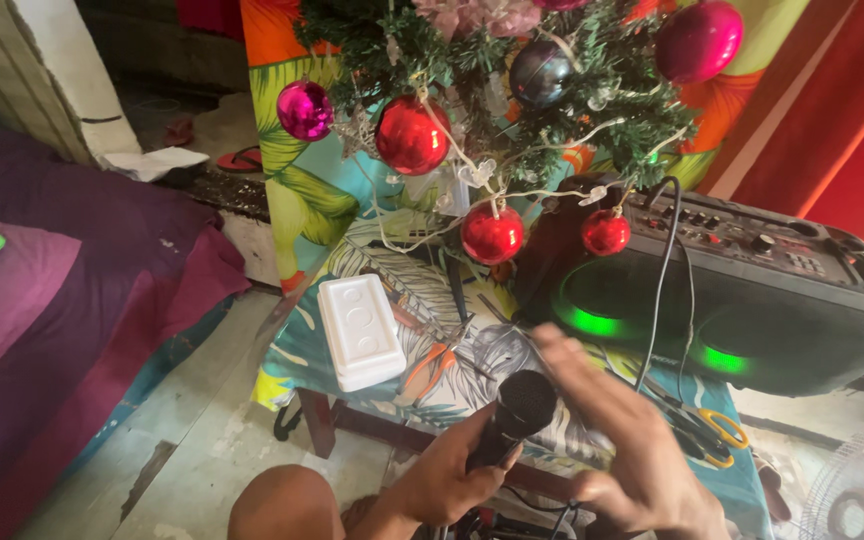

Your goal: The person sits on the floor and repairs a wired microphone, unscrewing its body and working on the connector and internal wiring by hand. They handle a cable and connector, then hold the reassembled microphone near a powered speaker, tapping and handling it.

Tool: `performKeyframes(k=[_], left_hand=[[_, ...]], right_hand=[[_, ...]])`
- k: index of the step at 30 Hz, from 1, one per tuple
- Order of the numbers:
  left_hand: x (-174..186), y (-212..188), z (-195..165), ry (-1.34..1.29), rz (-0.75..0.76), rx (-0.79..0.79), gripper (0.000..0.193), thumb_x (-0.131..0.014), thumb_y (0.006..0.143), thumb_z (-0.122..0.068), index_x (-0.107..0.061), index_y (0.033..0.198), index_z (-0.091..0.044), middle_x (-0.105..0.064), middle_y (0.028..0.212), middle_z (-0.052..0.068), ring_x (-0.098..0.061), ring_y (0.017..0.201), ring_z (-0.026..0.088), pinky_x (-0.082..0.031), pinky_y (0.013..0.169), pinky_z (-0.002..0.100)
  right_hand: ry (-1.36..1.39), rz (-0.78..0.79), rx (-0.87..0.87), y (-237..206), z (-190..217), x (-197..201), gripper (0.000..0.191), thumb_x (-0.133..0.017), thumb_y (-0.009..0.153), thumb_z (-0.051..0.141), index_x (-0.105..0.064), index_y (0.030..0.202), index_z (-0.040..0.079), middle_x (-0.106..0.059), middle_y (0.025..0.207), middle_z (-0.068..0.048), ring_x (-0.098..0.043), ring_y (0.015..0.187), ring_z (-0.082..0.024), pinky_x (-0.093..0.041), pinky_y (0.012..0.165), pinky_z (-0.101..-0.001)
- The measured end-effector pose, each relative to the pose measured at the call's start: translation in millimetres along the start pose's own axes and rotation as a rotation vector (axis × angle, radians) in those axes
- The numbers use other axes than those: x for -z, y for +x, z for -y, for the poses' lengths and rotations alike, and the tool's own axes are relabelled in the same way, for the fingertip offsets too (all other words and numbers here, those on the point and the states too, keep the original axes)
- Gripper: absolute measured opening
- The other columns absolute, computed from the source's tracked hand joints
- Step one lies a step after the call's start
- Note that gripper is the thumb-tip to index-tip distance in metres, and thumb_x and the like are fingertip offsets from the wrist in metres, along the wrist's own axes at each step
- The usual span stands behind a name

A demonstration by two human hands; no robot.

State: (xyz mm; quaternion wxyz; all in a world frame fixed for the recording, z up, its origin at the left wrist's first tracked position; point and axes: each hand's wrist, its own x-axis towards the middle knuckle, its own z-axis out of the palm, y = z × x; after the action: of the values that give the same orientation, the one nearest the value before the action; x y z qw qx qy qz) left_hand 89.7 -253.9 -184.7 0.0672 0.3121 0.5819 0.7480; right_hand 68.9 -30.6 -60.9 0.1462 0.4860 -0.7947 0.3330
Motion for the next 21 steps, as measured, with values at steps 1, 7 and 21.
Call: performKeyframes(k=[1,7,21], left_hand=[[0.0,-0.3,0.4,-0.027,-0.004,0.015,0.045,-0.054,0.088,-0.009,-0.051,0.132,-0.006,-0.054,0.098,-0.001,-0.049,0.089,0.009,-0.044,0.085,0.024],[-1.3,-0.2,4.3,-0.077,-0.009,0.015,0.045,-0.054,0.091,-0.008,-0.049,0.136,-0.006,-0.056,0.102,-0.002,-0.051,0.094,0.008,-0.045,0.089,0.023],[-6.4,-0.3,15.3,-0.100,-0.068,0.042,0.053,-0.070,0.099,-0.042,-0.053,0.134,-0.005,-0.052,0.089,-0.005,-0.047,0.078,0.004,-0.042,0.068,0.021]], right_hand=[[-0.007,-0.085,0.030,-0.2,-0.5,0.4,0.109,-0.037,0.097,0.081,-0.031,0.157,-0.009,-0.033,0.167,-0.031,-0.037,0.157,-0.045,-0.031,0.127,-0.0502],[0.086,0.010,-0.019,-0.3,-0.9,3.2,0.108,-0.039,0.094,0.082,-0.037,0.158,-0.006,-0.039,0.168,-0.027,-0.033,0.156,-0.043,-0.026,0.130,-0.0504],[0.081,-0.071,-0.041,-0.7,3.9,0.4,0.104,-0.041,0.097,0.078,-0.032,0.158,-0.005,-0.032,0.169,-0.030,-0.031,0.158,-0.044,-0.026,0.128,-0.0504]])
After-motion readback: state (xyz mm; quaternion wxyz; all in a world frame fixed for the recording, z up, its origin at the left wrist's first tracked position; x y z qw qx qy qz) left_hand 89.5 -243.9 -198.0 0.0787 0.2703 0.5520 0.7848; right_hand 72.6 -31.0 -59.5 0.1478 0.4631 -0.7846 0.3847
